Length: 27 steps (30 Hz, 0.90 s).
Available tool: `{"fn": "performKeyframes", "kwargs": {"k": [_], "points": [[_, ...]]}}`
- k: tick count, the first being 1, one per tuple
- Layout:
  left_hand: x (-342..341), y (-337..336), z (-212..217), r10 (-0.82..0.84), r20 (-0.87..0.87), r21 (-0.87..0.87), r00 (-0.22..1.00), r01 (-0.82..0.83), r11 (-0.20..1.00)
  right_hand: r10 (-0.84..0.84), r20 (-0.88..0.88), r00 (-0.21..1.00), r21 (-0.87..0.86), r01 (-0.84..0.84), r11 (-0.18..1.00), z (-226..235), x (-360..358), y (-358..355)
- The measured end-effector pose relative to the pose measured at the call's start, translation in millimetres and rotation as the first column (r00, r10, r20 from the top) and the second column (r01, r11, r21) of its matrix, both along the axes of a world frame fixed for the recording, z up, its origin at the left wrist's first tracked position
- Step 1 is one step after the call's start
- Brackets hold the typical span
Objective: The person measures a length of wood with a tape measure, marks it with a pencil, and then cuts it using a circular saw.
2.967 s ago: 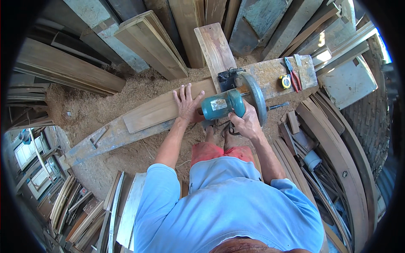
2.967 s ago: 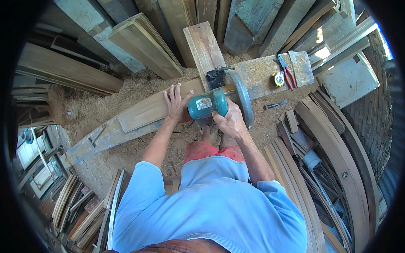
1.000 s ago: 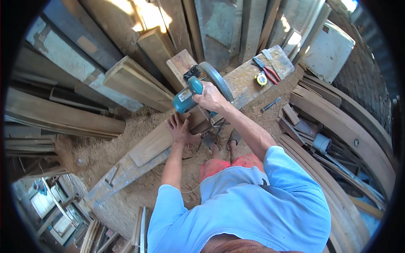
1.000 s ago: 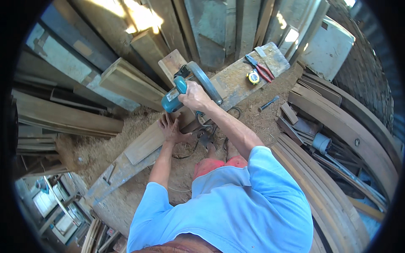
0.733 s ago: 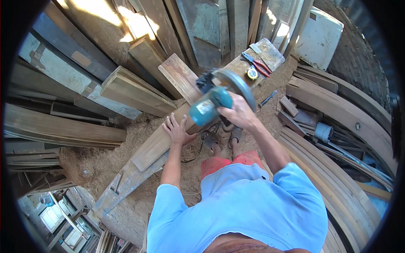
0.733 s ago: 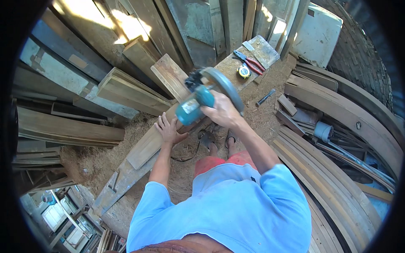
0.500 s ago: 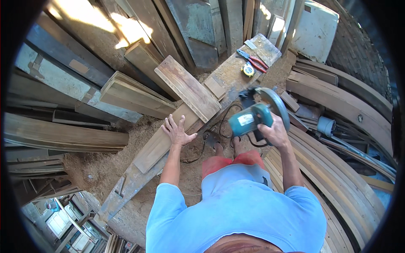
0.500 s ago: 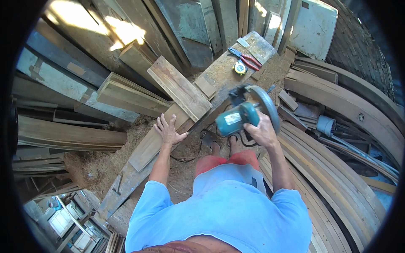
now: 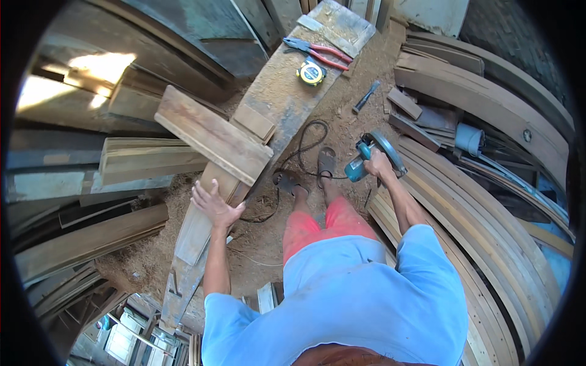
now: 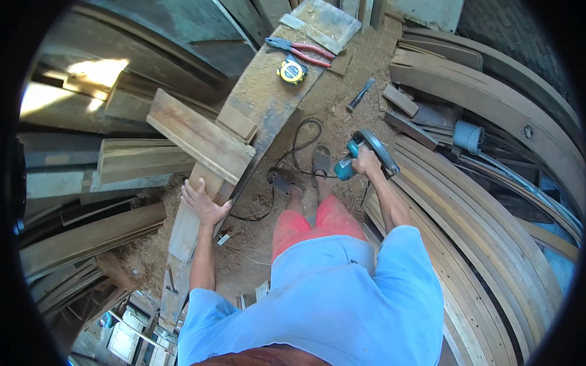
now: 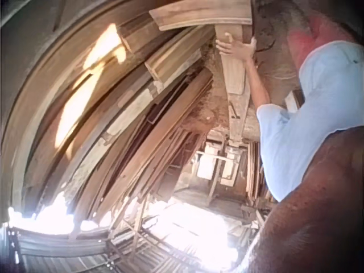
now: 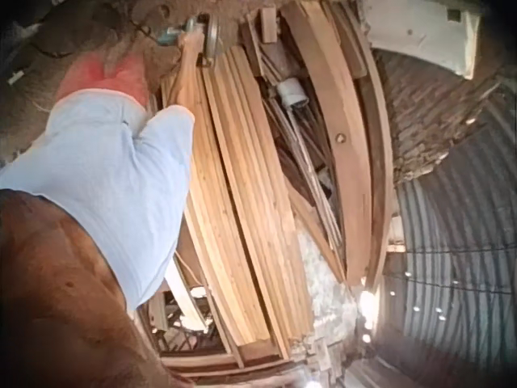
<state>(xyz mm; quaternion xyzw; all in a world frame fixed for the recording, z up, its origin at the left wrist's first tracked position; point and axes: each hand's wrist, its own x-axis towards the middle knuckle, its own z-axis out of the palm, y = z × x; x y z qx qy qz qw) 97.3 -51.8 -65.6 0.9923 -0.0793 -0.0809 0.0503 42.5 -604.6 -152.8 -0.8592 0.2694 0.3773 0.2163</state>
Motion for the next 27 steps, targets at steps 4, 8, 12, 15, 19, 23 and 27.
{"fn": "performKeyframes", "kwargs": {"k": [4,8,12,15,19,23,27], "points": [[11.3,-4.7,-0.1,-0.065,0.021,-0.025,0.998,0.065,0.998,0.002,-0.082,0.997,-0.072,-0.007,0.997,-93.2,-12.9,-14.1],[1.3,3.2,-5.7,-0.073,0.021,-0.016,0.997,0.073,0.997,0.142,-0.106,0.984,-0.12,-0.155,0.981,-188.7,-5.9,-20.5],[8.2,4.6,-9.2,-0.108,0.021,-0.05,0.994,0.109,0.993,0.194,-0.165,0.967,-0.206,-0.226,0.952,-257.0,-4.4,-46.7],[10.6,3.1,-10.6,-0.113,-0.022,-0.031,0.993,0.113,0.993,0.236,-0.226,0.945,-0.255,-0.291,0.922,-303.7,0.9,-58.0],[7.4,-0.1,-7.8,-0.115,-0.042,-0.018,0.992,0.115,0.993,0.414,-0.202,0.888,-0.248,-0.455,0.855,-359.5,-2.3,-48.7],[12.7,4.3,-12.7,-0.126,-0.053,-0.032,0.991,0.125,0.992,0.591,-0.018,0.807,-0.213,-0.58,0.786,-429.7,-65.1,-53.4],[7.8,2.1,-7.9,-0.097,-0.042,-0.007,0.994,0.097,0.995,0.685,-0.077,0.724,-0.155,-0.687,0.71,-430.8,-52.7,-4.3]]}}
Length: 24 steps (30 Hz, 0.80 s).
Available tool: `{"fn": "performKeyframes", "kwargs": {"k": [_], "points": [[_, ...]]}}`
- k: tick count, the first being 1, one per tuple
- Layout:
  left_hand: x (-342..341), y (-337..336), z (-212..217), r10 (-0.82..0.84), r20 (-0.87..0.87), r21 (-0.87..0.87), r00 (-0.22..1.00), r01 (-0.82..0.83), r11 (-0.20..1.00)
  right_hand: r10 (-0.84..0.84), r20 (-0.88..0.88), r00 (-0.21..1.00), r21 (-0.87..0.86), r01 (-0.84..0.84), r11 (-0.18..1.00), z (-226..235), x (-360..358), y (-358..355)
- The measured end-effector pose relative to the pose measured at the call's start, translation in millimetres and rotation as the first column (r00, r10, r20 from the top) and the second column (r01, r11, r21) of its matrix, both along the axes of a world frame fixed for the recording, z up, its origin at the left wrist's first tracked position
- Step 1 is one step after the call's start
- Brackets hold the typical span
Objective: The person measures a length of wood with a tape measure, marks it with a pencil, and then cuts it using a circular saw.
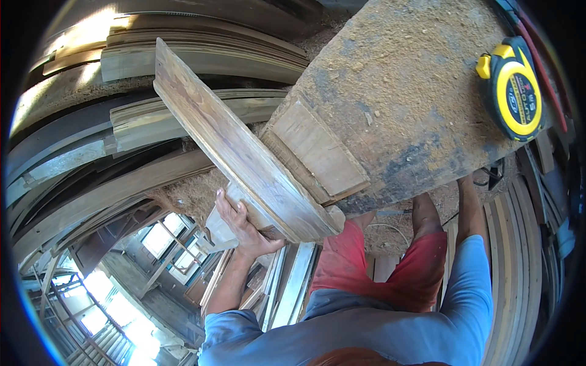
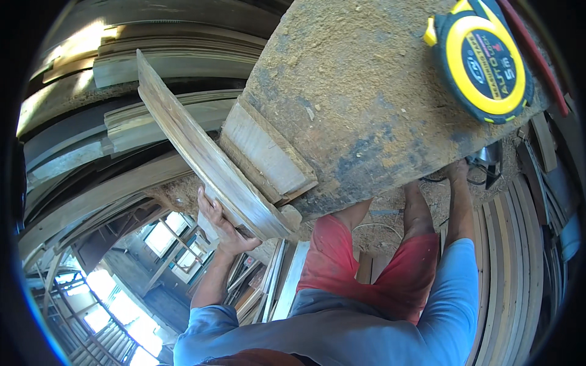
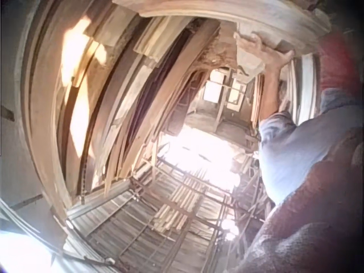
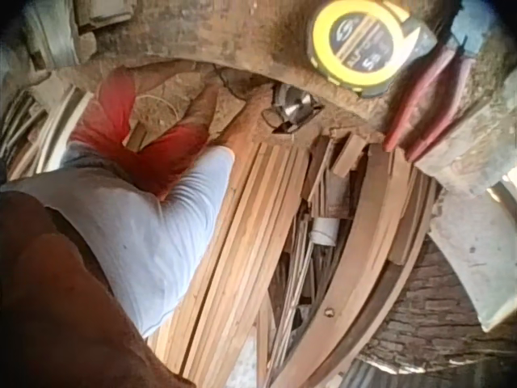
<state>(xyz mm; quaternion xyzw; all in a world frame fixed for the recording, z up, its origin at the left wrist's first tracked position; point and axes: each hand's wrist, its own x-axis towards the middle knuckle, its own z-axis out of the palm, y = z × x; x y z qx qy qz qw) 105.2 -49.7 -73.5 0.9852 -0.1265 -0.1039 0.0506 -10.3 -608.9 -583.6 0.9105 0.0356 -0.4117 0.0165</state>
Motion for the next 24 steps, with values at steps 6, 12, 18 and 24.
{"fn": "performKeyframes", "kwargs": {"k": [6,12,18,24], "points": [[6.6,2.0,-2.1,-0.009,0.003,-0.046,1.0,0.009,0.999,0.074,-0.088,0.993,-0.001,-0.074,0.997,43.1,17.0,39.5],[0.3,0.8,3.2,0.035,0.001,-0.019,0.999,-0.035,0.999,-0.504,-0.077,0.86,0.245,0.506,0.827,212.7,49.6,85.3],[-3.5,2.3,15.4,0.068,-0.067,-0.028,0.995,-0.07,0.997,-0.85,0.215,0.482,0.775,0.446,0.449,505.4,160.1,154.7],[-0.2,6.4,30.5,0.139,-0.211,0.025,0.968,-0.136,0.99,-0.534,0.389,0.75,0.586,0.246,0.772,544.1,257.1,262.9]]}}
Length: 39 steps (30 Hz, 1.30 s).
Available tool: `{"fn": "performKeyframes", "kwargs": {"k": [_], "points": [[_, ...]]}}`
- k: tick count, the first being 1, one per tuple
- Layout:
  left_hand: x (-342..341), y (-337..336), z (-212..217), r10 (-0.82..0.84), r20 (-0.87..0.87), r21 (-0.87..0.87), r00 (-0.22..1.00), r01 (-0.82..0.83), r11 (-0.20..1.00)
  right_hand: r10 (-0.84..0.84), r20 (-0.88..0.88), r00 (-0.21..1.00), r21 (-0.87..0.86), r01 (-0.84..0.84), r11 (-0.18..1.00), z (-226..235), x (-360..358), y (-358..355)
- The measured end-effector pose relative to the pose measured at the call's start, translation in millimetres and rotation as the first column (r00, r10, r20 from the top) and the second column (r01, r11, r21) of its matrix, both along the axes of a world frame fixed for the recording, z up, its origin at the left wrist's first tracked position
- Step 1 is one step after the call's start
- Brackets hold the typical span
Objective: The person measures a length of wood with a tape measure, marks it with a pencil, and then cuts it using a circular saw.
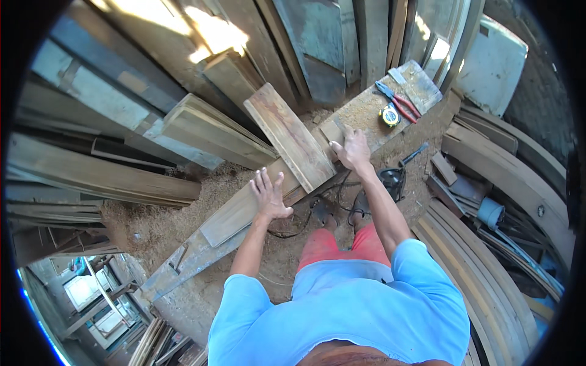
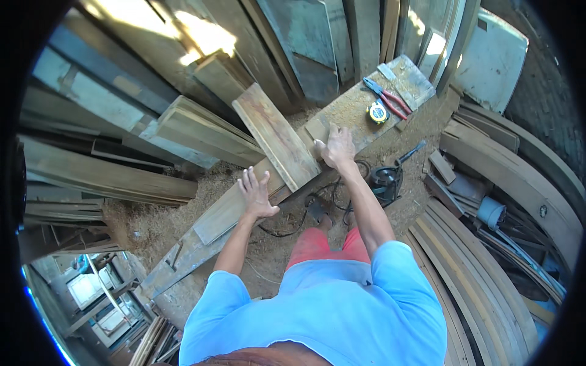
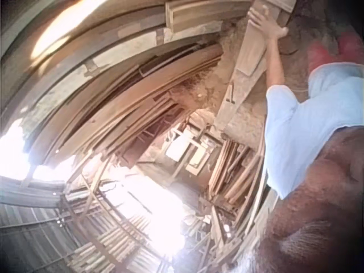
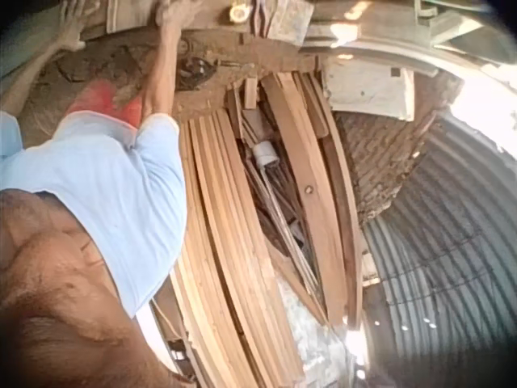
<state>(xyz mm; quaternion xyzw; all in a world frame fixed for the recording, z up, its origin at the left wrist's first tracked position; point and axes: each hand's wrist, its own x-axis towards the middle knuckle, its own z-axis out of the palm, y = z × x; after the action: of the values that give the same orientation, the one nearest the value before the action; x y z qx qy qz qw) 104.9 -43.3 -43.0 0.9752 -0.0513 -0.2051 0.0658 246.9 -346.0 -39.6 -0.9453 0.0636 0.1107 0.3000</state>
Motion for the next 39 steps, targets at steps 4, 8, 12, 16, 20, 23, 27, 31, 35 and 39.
{"fn": "performKeyframes", "kwargs": {"k": [4,8,12,16,20,23,27,31,35,39], "points": [[8.1,-1.9,-2.8,-0.004,-0.074,-0.059,0.997,0.0,0.998,-0.076,-0.069,0.995,-0.091,0.07,0.993,-31.0,1.7,3.2],[17.1,-4.0,-3.7,-0.043,-0.099,-0.164,0.994,0.026,0.986,-0.221,-0.148,0.964,-0.099,0.208,0.973,-29.0,-38.4,-60.9],[4.7,27.1,-1.7,0.128,-0.116,-0.239,0.985,-0.152,0.959,-0.196,-0.256,0.947,0.089,0.225,0.97,-16.3,-112.5,-108.8],[-14.6,40.0,11.9,0.508,-0.196,-0.561,0.839,-0.521,0.643,-0.396,-0.367,0.842,0.287,0.507,0.812,-23.1,-203.3,-156.4],[-52.1,60.4,44.6,0.633,-0.184,-0.6,0.752,-0.596,0.533,-0.251,-0.623,0.741,0.381,0.567,0.73,-49.2,-248.2,-206.7],[-109.3,95.0,47.7,0.746,-0.197,-0.763,0.636,-0.577,0.291,-0.232,-0.592,0.772,0.418,0.54,0.731,-31.9,-257.0,-180.1],[-146.9,96.6,42.5,0.82,-0.342,-0.938,0.459,-0.221,-0.268,0.027,-0.582,0.813,0.523,0.348,0.778,-68.8,-233.1,-226.3],[-197.6,127.9,55.7,0.78,-0.585,-0.803,0.223,-0.024,-0.595,0.103,-0.489,0.866,0.449,0.149,0.881,-85.5,-177.7,-201.6],[-248.4,158.0,36.7,0.72,-0.692,-0.678,0.054,0.295,-0.674,0.107,-0.239,0.965,0.301,-0.031,0.953,-88.2,-121.5,-154.1],[-301.2,182.3,-1.0,0.636,-0.769,-0.595,-0.06,0.432,-0.678,0.053,-0.233,0.971,0.459,0.062,0.886,-74.8,-103.3,-104.3]]}}
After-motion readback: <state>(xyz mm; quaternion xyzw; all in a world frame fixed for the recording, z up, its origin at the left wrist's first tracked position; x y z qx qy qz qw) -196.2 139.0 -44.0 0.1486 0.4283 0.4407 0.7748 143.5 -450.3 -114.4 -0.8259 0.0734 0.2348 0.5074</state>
